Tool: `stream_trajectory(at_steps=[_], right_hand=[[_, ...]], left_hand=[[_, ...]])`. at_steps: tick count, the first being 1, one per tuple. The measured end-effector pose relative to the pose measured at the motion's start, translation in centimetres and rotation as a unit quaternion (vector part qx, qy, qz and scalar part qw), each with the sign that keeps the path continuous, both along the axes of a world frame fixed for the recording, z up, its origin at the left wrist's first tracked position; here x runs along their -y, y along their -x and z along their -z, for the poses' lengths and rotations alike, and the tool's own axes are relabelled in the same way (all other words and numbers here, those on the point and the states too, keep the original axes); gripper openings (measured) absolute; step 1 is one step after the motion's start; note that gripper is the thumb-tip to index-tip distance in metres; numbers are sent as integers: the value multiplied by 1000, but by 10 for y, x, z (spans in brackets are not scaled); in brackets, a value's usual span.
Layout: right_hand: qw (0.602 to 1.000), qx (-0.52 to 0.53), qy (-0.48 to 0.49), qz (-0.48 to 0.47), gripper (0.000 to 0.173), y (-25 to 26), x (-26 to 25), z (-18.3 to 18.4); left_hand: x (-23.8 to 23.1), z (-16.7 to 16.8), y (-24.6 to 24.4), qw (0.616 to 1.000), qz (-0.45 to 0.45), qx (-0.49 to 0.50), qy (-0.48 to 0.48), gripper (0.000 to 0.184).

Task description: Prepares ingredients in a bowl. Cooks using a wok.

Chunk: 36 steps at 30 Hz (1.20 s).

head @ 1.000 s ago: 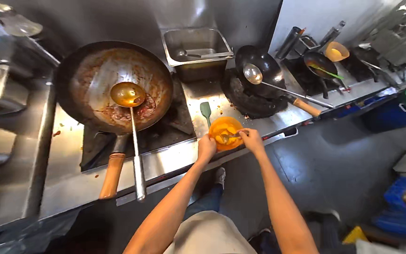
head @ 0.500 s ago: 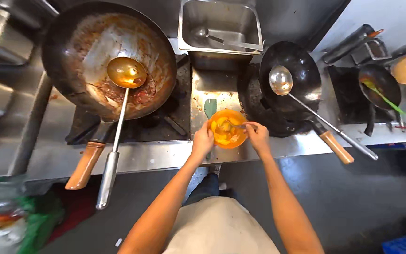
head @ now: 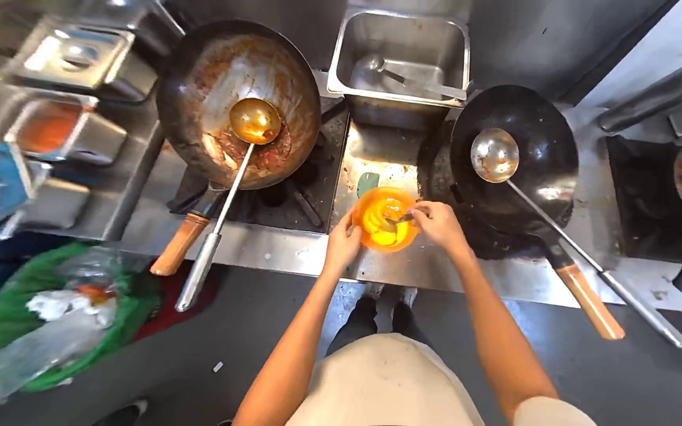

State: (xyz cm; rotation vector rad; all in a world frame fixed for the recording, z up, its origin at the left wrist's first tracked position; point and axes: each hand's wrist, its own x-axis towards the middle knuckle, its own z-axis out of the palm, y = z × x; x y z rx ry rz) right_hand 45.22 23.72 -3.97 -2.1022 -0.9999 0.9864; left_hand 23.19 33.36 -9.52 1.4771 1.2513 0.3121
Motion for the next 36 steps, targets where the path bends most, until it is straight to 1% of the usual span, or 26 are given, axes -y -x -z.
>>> stream_trajectory(at_steps=[2, 5, 8, 10, 11, 13, 14, 17, 19, 20, 23, 25, 27, 29, 30, 32, 33, 34, 35, 36], right_hand=[[1000, 20, -12, 18, 29, -4, -1, -1], [1000, 4, -5, -30, 28, 1, 0, 0], [999, 16, -31, -1, 28, -8, -11, 4], [999, 6, -25, -29, 28, -1, -13, 9], [999, 12, -13, -46, 28, -1, -15, 5], [999, 39, -25, -23, 28, -1, -15, 0], [998, 42, -38, -7, 28, 2, -16, 2], [998, 47, -22, -32, 28, 11, -12, -2], [998, 60, -21, -5, 28, 4, -15, -8], [998, 60, -28, 6, 28, 4, -19, -7], [997, 66, -17, -36, 28, 15, -19, -9], [995, 86, -41, -7, 28, 15, -20, -9], [995, 85, -60, 0, 28, 19, -19, -2], [995, 85, -44, -24, 28, 25, -15, -6], [994, 99, -43, -15, 28, 23, -14, -8], [986, 144, -82, 9, 27, 22, -14, -3], [981, 163, -100, -4, 26, 29, -14, -2], [976, 183, -112, -36, 25, 38, -14, -4], [971, 199, -115, -71, 24, 45, -15, -10], [968, 209, -110, -86, 23, 48, -14, -15]], left_hand=[[3, 0, 0, 1000, -18, 9, 13, 49], [11, -2, -2, 1000, -31, -1, 4, 48], [8, -9, -4, 998, -48, -19, -20, 46], [19, -9, -3, 998, -58, -23, 0, 48], [20, -10, -5, 998, -64, -20, 11, 49], [17, -13, -5, 997, -77, -7, 24, 50], [16, -13, -5, 997, -76, -5, 22, 50], [14, -10, -6, 998, -68, -4, 11, 50], [6, -10, -4, 998, -70, 4, 8, 50], [4, -10, -3, 998, -67, -1, 3, 49], [6, -18, -2, 998, -43, -33, -30, 48], [-1, -23, -3, 997, -33, -45, -55, 46], [5, -25, -3, 997, -18, -52, -53, 49], [5, -26, -2, 998, 0, -45, -50, 53], [2, -26, -1, 998, 4, -36, -48, 54], [-1, -26, -1, 999, 4, -18, -27, 50], [1, -26, 0, 1000, 7, -12, -17, 50], [2, -28, 0, 1000, 16, -11, -11, 51], [-1, -29, -1, 1000, 22, -10, -8, 53], [-5, -30, -2, 999, 30, -9, -3, 54]])
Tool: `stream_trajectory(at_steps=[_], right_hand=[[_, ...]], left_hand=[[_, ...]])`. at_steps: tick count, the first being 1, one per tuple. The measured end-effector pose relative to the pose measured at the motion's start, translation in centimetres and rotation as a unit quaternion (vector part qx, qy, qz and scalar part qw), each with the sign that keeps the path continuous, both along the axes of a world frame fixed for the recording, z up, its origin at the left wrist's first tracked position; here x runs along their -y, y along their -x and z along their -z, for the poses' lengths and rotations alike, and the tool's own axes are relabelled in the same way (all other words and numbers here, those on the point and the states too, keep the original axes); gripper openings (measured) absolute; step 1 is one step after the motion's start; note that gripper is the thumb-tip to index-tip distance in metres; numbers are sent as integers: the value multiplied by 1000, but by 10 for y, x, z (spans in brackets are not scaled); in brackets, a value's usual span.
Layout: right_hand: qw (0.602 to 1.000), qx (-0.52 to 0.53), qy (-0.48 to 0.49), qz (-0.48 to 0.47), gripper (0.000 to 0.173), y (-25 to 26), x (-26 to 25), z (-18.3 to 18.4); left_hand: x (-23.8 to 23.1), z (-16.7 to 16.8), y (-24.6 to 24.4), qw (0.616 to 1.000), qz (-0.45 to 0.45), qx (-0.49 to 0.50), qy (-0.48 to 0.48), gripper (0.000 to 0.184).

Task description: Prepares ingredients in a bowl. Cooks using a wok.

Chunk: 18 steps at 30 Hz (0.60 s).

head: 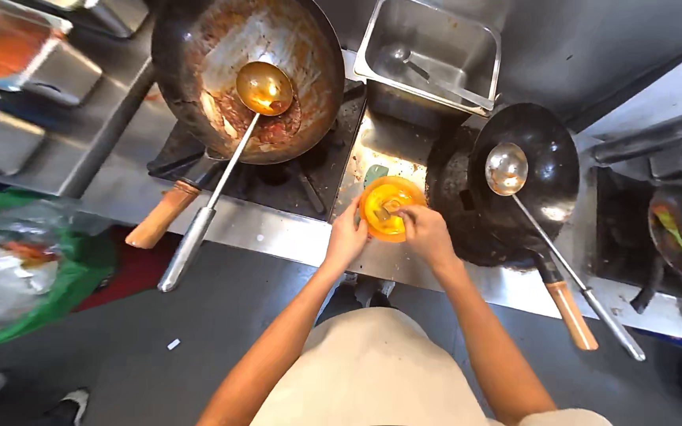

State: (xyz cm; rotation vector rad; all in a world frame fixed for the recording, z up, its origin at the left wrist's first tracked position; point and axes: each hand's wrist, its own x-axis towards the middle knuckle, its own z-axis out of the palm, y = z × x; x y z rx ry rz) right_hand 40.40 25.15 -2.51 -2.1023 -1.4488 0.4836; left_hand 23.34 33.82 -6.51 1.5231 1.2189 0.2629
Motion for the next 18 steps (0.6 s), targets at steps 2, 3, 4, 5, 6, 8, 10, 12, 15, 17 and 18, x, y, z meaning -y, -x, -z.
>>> stream_trajectory(at_steps=[2, 3, 4, 5, 6, 8, 10, 12, 15, 17, 18], right_hand=[[999, 17, -6, 32, 23, -3, 2, 0], [999, 22, -17, 44, 23, -3, 1, 1], [999, 24, -17, 42, 23, 1, 2, 2], [999, 25, -7, 31, 23, 7, 4, 1], [999, 24, 11, 26, 23, 11, 6, -3], [998, 42, 10, 55, 22, 11, 8, -6], [996, 62, -25, 62, 23, 11, 7, 4], [998, 49, -25, 30, 24, 20, 8, 10], [997, 37, -41, 54, 24, 18, 12, 14], [995, 38, -73, 62, 23, 20, 9, 24], [996, 35, -71, 52, 24, 25, 9, 23]], left_hand=[[-4, 2, 1, 1000, 7, 8, 14, 55], [-4, 5, 2, 1000, 10, 16, 24, 57], [-3, 8, 2, 999, 13, 21, 34, 59], [-2, 9, 1, 999, 13, 27, 42, 60], [-3, 9, 1, 998, 9, 36, 43, 60], [-7, 8, 1, 998, 1, 47, 43, 59], [-4, 9, 0, 998, -14, 51, 41, 58], [-6, 9, -2, 998, -16, 46, 41, 58], [-21, 7, -1, 998, -8, 41, 37, 58], [-24, 8, -2, 999, -2, 36, 31, 58], [-26, 8, -3, 999, 4, 33, 28, 58]])
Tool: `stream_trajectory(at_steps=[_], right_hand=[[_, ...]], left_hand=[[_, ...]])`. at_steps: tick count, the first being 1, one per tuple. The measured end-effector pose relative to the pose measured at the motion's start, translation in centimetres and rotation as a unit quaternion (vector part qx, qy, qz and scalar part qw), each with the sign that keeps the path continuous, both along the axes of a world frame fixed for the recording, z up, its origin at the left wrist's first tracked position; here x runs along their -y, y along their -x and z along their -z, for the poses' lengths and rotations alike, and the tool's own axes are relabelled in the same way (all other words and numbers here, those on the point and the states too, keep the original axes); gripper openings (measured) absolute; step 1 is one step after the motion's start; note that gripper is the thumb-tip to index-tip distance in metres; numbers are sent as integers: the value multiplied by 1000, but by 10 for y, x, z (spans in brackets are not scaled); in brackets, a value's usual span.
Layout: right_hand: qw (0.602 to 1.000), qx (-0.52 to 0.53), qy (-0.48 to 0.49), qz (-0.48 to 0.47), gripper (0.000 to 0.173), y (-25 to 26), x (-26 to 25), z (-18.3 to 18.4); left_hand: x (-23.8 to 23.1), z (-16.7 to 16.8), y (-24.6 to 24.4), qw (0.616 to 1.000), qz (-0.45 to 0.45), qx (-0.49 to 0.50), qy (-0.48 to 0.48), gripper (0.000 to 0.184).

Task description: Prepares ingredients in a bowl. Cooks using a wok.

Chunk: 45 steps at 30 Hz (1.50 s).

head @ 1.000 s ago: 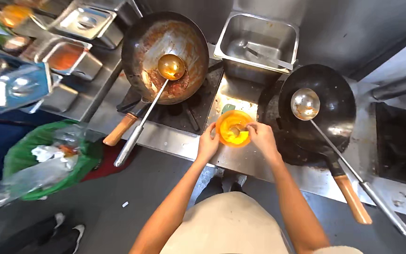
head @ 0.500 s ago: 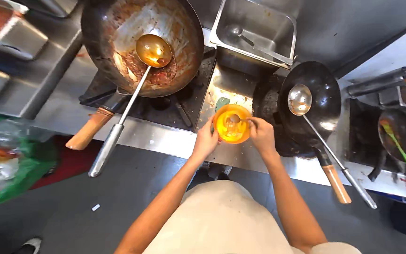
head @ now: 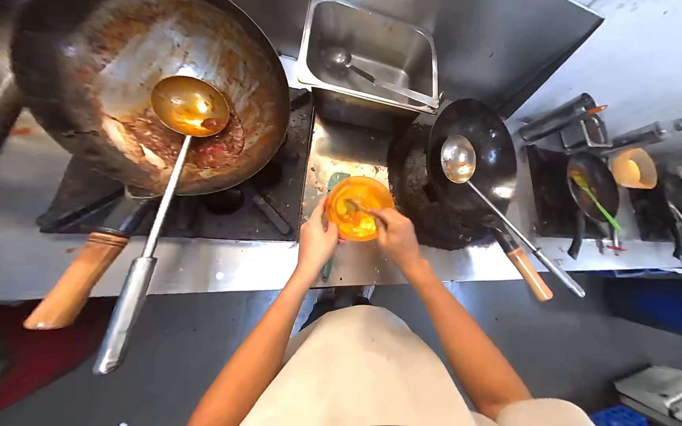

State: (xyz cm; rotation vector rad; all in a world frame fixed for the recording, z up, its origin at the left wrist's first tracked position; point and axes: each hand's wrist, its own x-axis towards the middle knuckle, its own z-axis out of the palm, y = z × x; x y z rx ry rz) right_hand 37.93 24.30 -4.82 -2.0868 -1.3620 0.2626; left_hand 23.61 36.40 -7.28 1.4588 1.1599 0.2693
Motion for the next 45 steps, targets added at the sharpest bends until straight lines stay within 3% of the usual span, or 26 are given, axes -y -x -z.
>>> stream_trajectory(at_steps=[2, 6, 13, 16, 19, 21, 23, 25, 32, 36, 39, 43, 45], right_hand=[[999, -1, 33, -7, 23, 3, 0, -14], [1000, 18, 23, -1, 25, -6, -3, -1], [992, 25, 120, 23, 29, -13, -6, -19], [985, 25, 167, 28, 30, -13, -8, -38], [989, 25, 146, 31, 30, -8, -12, -32], [982, 19, 189, 6, 31, -9, -14, -34], [969, 17, 244, 37, 32, -14, -11, -40], [968, 35, 234, 78, 32, -16, -16, -36], [961, 36, 265, 73, 30, -5, -39, -38], [952, 14, 304, 20, 31, 2, -34, -44], [947, 22, 317, 56, 33, 1, -39, -40], [933, 33, 358, 3, 35, 11, -46, -46], [932, 8, 362, 20, 30, 6, -47, -49]], left_hand=[[-9, -6, -2, 1000, 19, -13, 5, 57], [-14, -1, 0, 999, 33, -17, -5, 59], [-20, -1, 0, 999, 45, -6, 9, 59], [-22, -3, 3, 999, 30, 8, 7, 58], [-11, 2, 1, 999, 22, 13, 27, 63], [-11, 6, -4, 999, 14, 11, 46, 62], [-15, 2, -3, 999, 7, -10, 50, 58], [-19, -1, -3, 999, -1, -29, 34, 55], [-40, -7, 3, 996, 22, -80, -21, 51], [-46, 1, 4, 996, 13, -74, -49, 49], [-49, 6, 10, 998, 6, -54, -29, 48], [-54, -6, 12, 999, 28, -44, -14, 45], [-55, -13, 19, 998, 32, -46, -19, 43]])
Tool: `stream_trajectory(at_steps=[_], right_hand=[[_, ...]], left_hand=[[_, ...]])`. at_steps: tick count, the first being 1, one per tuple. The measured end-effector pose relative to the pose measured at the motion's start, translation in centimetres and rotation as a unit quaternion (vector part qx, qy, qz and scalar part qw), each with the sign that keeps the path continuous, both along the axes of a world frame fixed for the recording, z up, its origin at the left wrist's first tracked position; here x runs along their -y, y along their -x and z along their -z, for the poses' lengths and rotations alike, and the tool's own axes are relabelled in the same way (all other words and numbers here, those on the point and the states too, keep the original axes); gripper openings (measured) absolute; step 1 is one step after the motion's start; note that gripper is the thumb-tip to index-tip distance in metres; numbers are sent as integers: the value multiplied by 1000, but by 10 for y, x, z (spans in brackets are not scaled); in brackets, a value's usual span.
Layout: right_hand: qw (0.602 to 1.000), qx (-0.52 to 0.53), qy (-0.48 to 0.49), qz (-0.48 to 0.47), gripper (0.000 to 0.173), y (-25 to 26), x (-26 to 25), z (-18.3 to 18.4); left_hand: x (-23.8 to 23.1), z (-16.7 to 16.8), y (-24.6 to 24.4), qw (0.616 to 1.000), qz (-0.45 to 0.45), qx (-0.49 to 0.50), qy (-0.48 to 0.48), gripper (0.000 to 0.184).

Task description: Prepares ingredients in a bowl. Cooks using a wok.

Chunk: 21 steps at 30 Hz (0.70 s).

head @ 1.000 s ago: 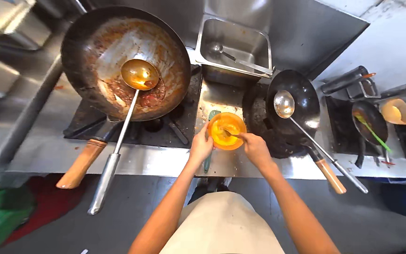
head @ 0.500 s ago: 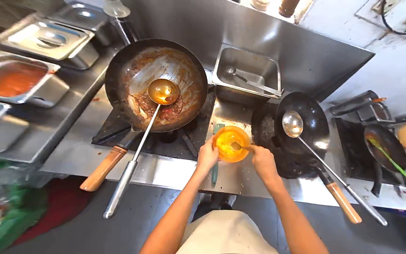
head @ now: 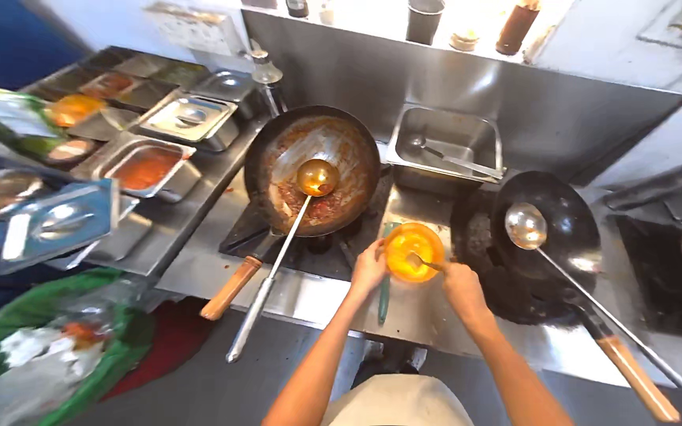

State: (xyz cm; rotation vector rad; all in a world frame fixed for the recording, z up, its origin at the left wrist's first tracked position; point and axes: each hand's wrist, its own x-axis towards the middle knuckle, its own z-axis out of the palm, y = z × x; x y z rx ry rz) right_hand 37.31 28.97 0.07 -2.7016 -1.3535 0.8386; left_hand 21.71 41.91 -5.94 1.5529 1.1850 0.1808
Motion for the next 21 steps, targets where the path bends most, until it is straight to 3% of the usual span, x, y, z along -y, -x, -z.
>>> stream_trajectory(at_steps=[2, 6, 10, 12, 13, 15, 16, 18, 21], right_hand=[[999, -20, -27, 20, 24, 7, 2, 8], [991, -120, -32, 40, 29, 10, -1, -4], [982, -140, -112, 57, 48, -9, 42, -13], [964, -75, -235, 98, 28, -33, 96, -39], [948, 10, -292, 123, 16, -54, 130, -51], [933, 132, -288, 172, 13, -122, 211, -71], [944, 115, -233, 201, 31, -163, 255, -73], [958, 14, -134, 254, 63, -234, 331, -52], [929, -263, -24, 259, 43, -276, 376, -25]], left_hand=[[10, -1, 2, 1000, 8, -5, -17, 43], [15, 5, -2, 998, 9, 27, -58, 48], [27, -4, 8, 994, 23, 10, -103, 55], [40, -25, 13, 976, 40, 10, -214, 46], [48, -36, 16, 958, 38, 28, -284, 37], [74, -60, 14, 922, 32, 111, -368, 33], [93, -72, 9, 918, 50, 169, -354, 36], [138, -84, -13, 924, 165, 271, -212, 37], [196, -77, -67, 886, 424, 188, 18, 44]])
